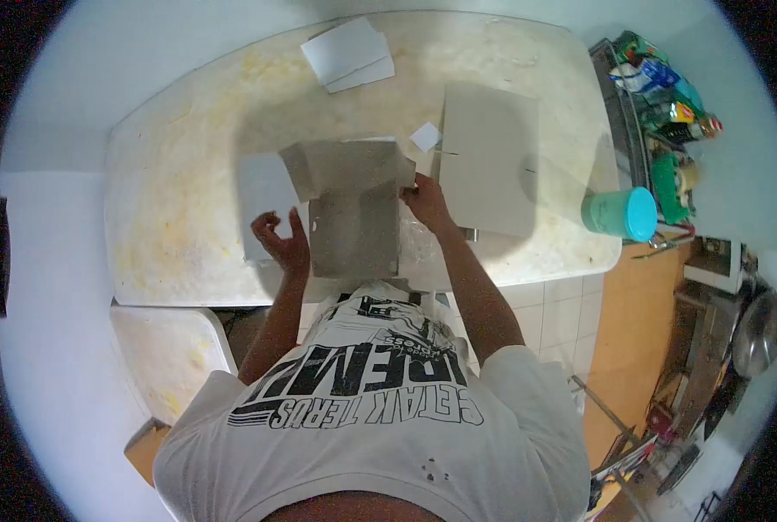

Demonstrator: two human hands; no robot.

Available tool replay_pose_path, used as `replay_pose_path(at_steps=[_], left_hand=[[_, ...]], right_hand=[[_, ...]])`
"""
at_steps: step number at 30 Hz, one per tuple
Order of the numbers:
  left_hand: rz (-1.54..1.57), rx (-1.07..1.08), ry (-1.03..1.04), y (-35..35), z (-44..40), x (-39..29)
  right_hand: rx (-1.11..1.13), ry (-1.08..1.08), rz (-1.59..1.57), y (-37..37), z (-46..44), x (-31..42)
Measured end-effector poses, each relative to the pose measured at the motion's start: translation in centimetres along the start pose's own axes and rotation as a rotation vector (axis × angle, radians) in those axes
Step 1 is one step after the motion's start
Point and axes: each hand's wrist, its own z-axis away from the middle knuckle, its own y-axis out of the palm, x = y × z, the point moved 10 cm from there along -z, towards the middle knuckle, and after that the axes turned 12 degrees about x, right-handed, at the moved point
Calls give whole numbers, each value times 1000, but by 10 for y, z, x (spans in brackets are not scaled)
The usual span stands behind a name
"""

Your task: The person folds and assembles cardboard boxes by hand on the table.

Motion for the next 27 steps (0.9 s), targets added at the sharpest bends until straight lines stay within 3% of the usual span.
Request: replay_pose_path(at_steps=[1, 2, 4, 7, 10, 13, 16, 19, 22, 25, 26, 27], left_hand=[[194, 220, -26, 22, 7, 1], [385, 445, -53, 47, 21, -5], [472, 887, -152, 86, 38, -52], [151, 1017, 113, 111, 63, -52], [309, 1190, -30, 113, 68, -26], [332, 1096, 49, 107, 65, -1], [653, 1287, -444, 142, 91, 52], [552, 1288, -327, 139, 82, 47], [520, 1276, -333, 131, 77, 35], [540, 1273, -333, 124, 75, 24], [553, 1276, -303, 128, 76, 24], [564, 1275, -274, 131, 77, 26]], right_hand=[[-20, 101, -75, 6, 11, -11], [-82, 53, -74, 11, 23, -9], [-204, -57, -66, 22, 40, 0], [-262, -47, -63, 42, 60, 7], [-338, -96, -159, 55, 77, 15], [-231, -27, -325, 78, 74, 4], [-283, -27, -222, 80, 79, 7], [-812, -212, 150, 55, 116, 32], [-499, -220, 256, 70, 111, 53], [-287, -516, 633, 104, 100, 82], [-123, -341, 513, 108, 84, 62], [-128, -320, 483, 104, 80, 58]])
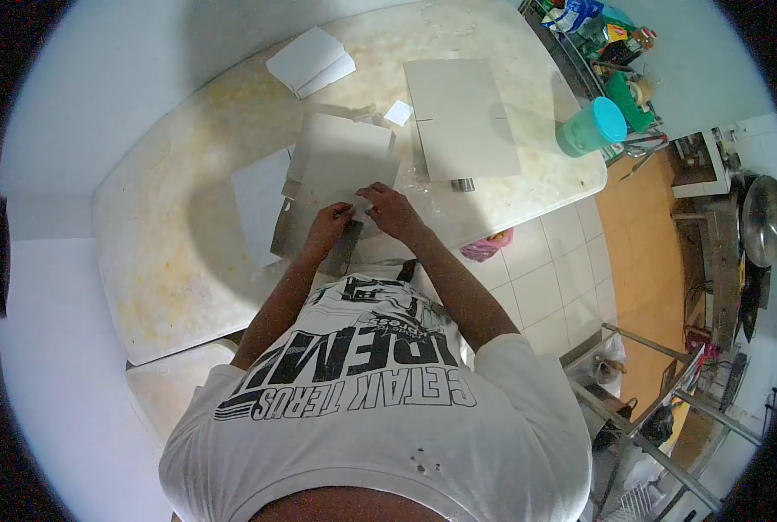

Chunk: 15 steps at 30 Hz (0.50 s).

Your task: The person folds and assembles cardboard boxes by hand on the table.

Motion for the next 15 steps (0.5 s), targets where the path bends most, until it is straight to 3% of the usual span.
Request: replay_pose_path(at_steps=[4, 7, 10, 13, 15], left_hand=[[191, 71, -132, 6, -9, 31], [21, 52, -86, 6, -11, 21], [-248, -40, 107, 7, 9, -25], [-541, -195, 54, 16, 33, -46], [-517, -102, -12, 21, 31, -32]], right_hand=[[-25, 3, -31, 11, -7, -22], [-1, -37, -84, 11, -7, -30], [101, -78, -21, 6, -10, -25], [154, -80, 100, 4, -18, -29], [155, -81, 157, 6, -17, -32]])
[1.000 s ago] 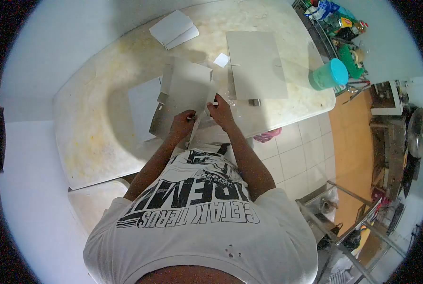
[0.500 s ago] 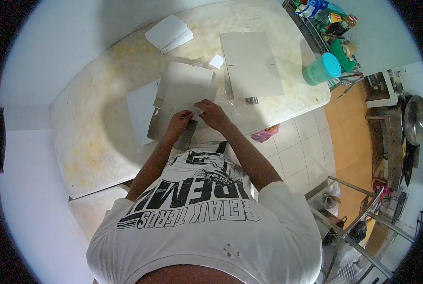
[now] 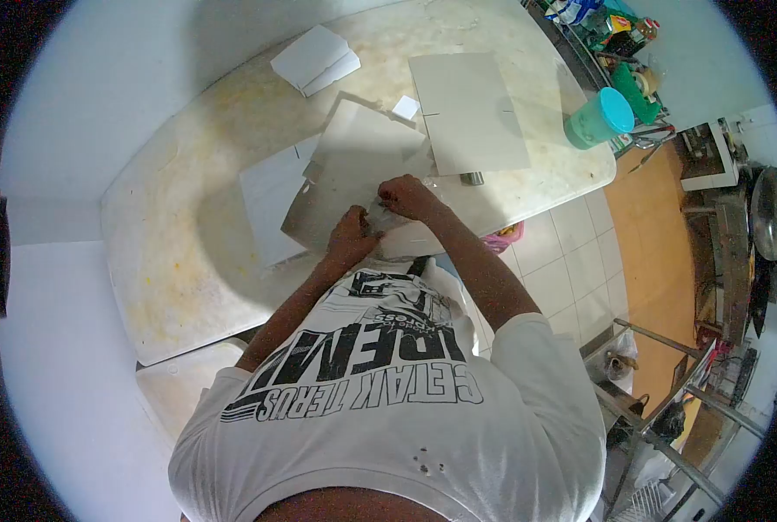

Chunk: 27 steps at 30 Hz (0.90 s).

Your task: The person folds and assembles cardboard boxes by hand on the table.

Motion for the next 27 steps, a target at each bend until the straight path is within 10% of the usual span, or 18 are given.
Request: replay_pose_path(at_steps=[14, 27], left_hand=[[308, 132, 8, 2, -17, 39], [151, 424, 1, 16, -37, 10]], right_hand=[[-110, -156, -123, -6, 27, 14], [-327, 374, -714, 22, 65, -22]])
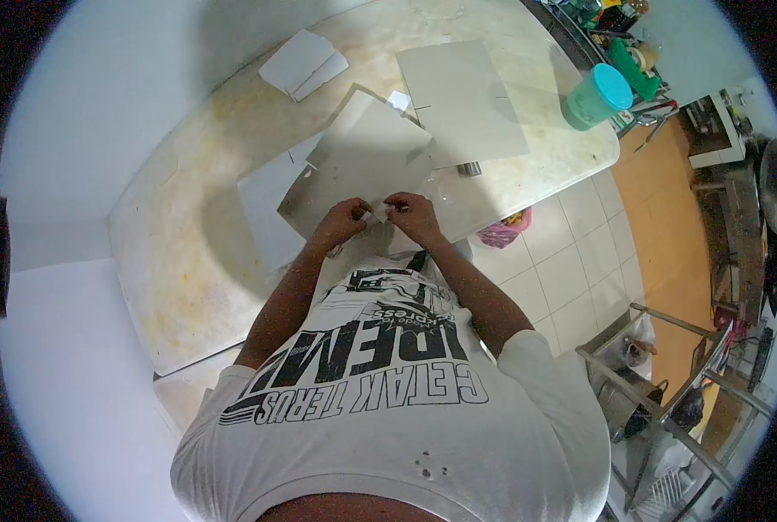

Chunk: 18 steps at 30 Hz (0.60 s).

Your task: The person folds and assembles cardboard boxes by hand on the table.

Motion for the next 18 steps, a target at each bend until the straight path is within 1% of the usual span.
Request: replay_pose_path(at_steps=[2, 4, 8, 10, 14, 16, 18], left_hand=[[65, 16, 18, 1, -5, 4], [186, 38, 41, 3, -2, 4], [260, 96, 101, 10, 4, 4], [291, 111, 119, 11, 8, 6], [306, -5, 107, 4, 14, 9], [326, -70, 120, 1, 20, 10], [228, -130, 63, -1, 26, 11]], right_hand=[[-87, -88, 16, -5, 3, 2], [-62, -100, 10, -4, 6, 8], [36, -111, 63, 3, 3, 14], [80, -168, 211, 6, 4, 29], [126, -307, 446, 18, 7, 39], [101, -281, 431, 21, 13, 46], [61, -262, 429, 26, 17, 49]])
